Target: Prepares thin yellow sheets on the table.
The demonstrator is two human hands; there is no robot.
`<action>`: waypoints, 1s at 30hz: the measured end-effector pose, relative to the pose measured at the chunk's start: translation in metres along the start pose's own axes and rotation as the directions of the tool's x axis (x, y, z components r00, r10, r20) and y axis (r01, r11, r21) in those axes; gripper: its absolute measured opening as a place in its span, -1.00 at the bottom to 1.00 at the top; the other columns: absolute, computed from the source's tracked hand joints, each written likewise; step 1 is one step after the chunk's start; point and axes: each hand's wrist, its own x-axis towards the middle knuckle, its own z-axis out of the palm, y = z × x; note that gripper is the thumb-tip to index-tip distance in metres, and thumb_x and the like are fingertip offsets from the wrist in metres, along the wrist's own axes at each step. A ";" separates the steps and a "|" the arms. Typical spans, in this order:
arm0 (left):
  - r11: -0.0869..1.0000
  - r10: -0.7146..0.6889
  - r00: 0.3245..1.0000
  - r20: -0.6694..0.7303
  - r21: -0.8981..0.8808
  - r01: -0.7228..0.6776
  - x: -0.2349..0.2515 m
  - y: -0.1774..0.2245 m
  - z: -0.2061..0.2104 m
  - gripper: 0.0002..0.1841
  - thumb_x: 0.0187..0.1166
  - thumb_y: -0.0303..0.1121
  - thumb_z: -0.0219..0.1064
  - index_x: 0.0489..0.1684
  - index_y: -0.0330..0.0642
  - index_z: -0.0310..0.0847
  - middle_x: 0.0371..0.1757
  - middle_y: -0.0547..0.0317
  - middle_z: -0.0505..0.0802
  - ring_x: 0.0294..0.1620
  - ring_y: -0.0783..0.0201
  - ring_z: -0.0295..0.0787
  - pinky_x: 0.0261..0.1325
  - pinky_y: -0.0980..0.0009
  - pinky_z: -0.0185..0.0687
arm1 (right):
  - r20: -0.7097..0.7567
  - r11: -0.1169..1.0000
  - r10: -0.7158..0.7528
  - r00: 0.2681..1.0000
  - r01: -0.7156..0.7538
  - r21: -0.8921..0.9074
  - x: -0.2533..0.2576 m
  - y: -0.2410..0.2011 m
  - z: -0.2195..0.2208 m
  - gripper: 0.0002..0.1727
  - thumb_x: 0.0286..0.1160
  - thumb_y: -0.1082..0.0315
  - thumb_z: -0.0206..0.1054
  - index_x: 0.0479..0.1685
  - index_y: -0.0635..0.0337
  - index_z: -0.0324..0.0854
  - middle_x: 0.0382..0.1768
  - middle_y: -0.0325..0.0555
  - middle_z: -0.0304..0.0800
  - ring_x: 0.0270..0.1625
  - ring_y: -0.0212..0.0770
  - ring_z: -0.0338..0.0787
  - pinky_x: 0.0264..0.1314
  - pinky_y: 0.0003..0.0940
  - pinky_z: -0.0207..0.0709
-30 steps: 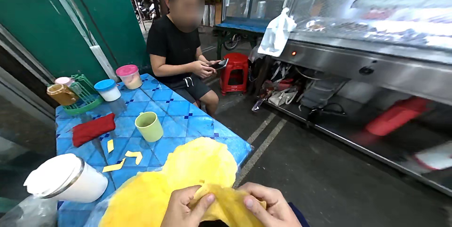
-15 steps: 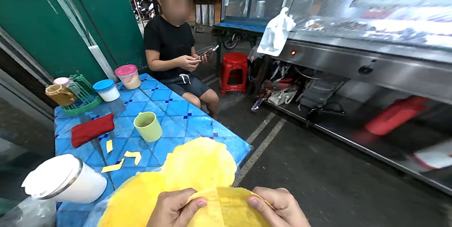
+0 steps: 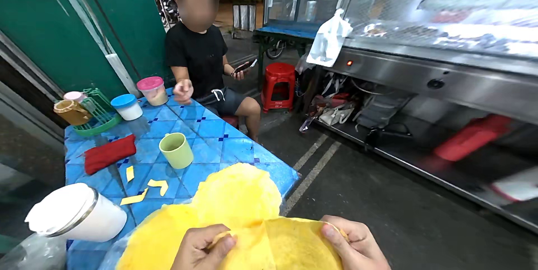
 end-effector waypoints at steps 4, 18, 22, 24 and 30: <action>0.987 -0.104 0.956 0.274 -0.090 0.133 0.001 -0.009 0.012 -0.75 0.60 -0.29 0.44 -0.03 -0.32 0.78 -0.13 0.20 0.93 -0.06 0.46 0.87 0.11 0.36 0.82 | 0.238 0.992 -0.126 0.963 0.123 0.028 0.005 0.000 0.008 -0.61 0.80 0.17 0.21 -0.36 0.25 0.69 -0.34 -0.22 0.72 -0.15 -0.50 0.68 -0.06 -0.56 0.57; 0.928 0.043 0.966 0.256 0.349 -0.133 0.009 0.015 0.040 -0.55 0.70 -0.14 0.34 -0.57 -0.32 0.63 -0.63 0.02 0.67 -0.57 0.21 0.62 -0.46 0.27 0.52 | 0.393 0.928 0.136 0.910 0.022 -0.372 -0.002 -0.017 0.014 -0.53 0.56 -0.04 0.44 0.06 0.24 0.75 -0.15 -0.02 0.87 -0.03 -0.17 0.85 0.12 -0.07 0.72; 0.926 0.038 0.955 0.294 0.350 -0.144 0.009 0.020 0.033 -0.56 0.74 -0.18 0.29 -0.55 -0.34 0.64 -0.64 0.01 0.66 -0.58 0.21 0.59 -0.48 0.29 0.48 | 0.460 0.955 0.011 0.888 0.127 -0.268 -0.001 -0.005 0.026 -0.58 0.80 0.19 0.21 -0.40 0.36 0.62 -0.52 0.03 0.60 -0.40 -0.18 0.64 -0.29 -0.27 0.51; 0.944 0.039 0.957 0.289 0.303 -0.130 0.008 0.020 0.026 -0.57 0.75 -0.19 0.28 -0.49 -0.37 0.70 -0.64 0.02 0.67 -0.59 0.28 0.56 -0.48 0.36 0.45 | 0.443 0.954 -0.008 0.896 0.140 -0.266 0.000 -0.005 0.022 -0.56 0.83 0.19 0.16 -0.41 0.35 0.60 -0.60 -0.02 0.55 -0.50 -0.25 0.57 -0.41 -0.34 0.44; 0.976 0.047 0.973 0.225 0.197 -0.093 0.006 0.014 0.018 -0.61 0.76 -0.23 0.28 -0.43 -0.39 0.73 -0.61 0.06 0.70 -0.59 0.42 0.52 -0.48 0.50 0.41 | 0.397 0.961 -0.007 0.918 0.116 -0.252 0.001 -0.008 0.008 -0.57 0.83 0.20 0.16 -0.43 0.34 0.56 -0.64 -0.07 0.49 -0.56 -0.35 0.49 -0.49 -0.43 0.34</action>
